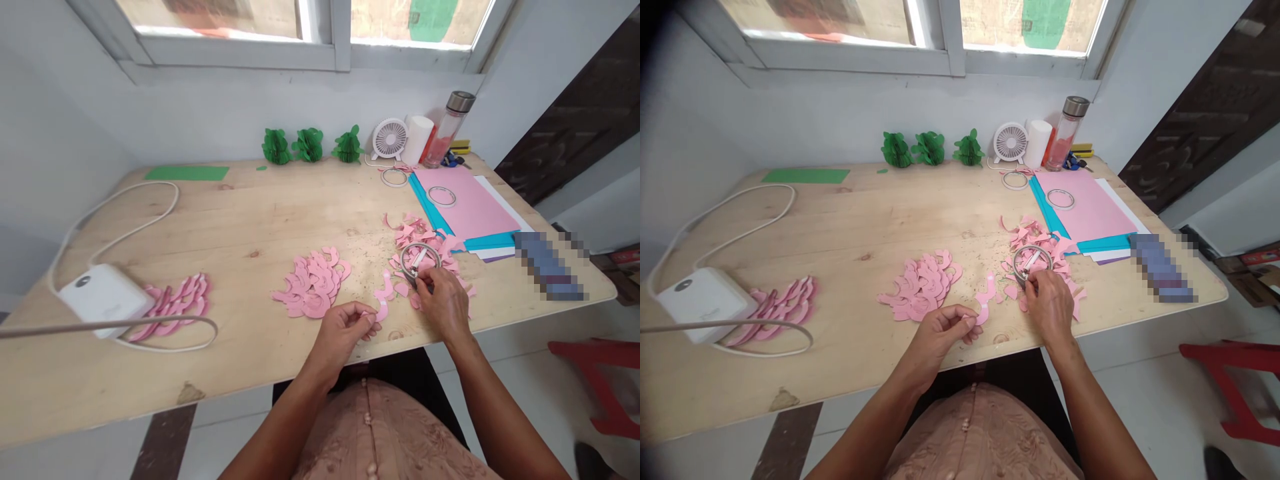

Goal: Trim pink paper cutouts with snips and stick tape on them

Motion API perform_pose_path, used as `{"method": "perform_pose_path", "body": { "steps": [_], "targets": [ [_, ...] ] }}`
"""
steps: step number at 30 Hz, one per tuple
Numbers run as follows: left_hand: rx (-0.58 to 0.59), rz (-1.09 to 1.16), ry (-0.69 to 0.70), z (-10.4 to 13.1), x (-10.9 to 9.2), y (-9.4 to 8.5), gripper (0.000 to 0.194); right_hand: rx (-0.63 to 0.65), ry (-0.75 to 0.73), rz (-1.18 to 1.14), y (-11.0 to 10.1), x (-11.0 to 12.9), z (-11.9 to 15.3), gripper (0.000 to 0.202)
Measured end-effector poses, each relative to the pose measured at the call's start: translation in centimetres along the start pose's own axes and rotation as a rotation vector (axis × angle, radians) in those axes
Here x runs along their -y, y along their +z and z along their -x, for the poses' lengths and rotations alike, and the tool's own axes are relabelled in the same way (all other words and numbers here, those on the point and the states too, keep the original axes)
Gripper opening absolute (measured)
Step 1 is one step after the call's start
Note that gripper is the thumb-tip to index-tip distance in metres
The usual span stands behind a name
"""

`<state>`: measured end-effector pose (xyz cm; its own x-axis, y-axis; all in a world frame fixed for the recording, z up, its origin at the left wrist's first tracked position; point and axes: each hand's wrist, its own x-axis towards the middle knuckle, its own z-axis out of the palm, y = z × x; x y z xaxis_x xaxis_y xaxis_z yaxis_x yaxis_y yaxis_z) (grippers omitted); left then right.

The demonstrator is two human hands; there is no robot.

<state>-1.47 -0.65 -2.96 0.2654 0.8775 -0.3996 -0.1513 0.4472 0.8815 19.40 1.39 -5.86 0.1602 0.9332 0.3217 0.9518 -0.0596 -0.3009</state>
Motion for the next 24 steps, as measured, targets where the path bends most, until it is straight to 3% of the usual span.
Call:
{"method": "perform_pose_path", "body": {
  "steps": [24],
  "targets": [
    [0.041, 0.009, -0.002, -0.38, 0.45, -0.35, 0.014, 0.004, -0.05, 0.066, -0.09, -0.05, -0.05, 0.008]
  ]
}}
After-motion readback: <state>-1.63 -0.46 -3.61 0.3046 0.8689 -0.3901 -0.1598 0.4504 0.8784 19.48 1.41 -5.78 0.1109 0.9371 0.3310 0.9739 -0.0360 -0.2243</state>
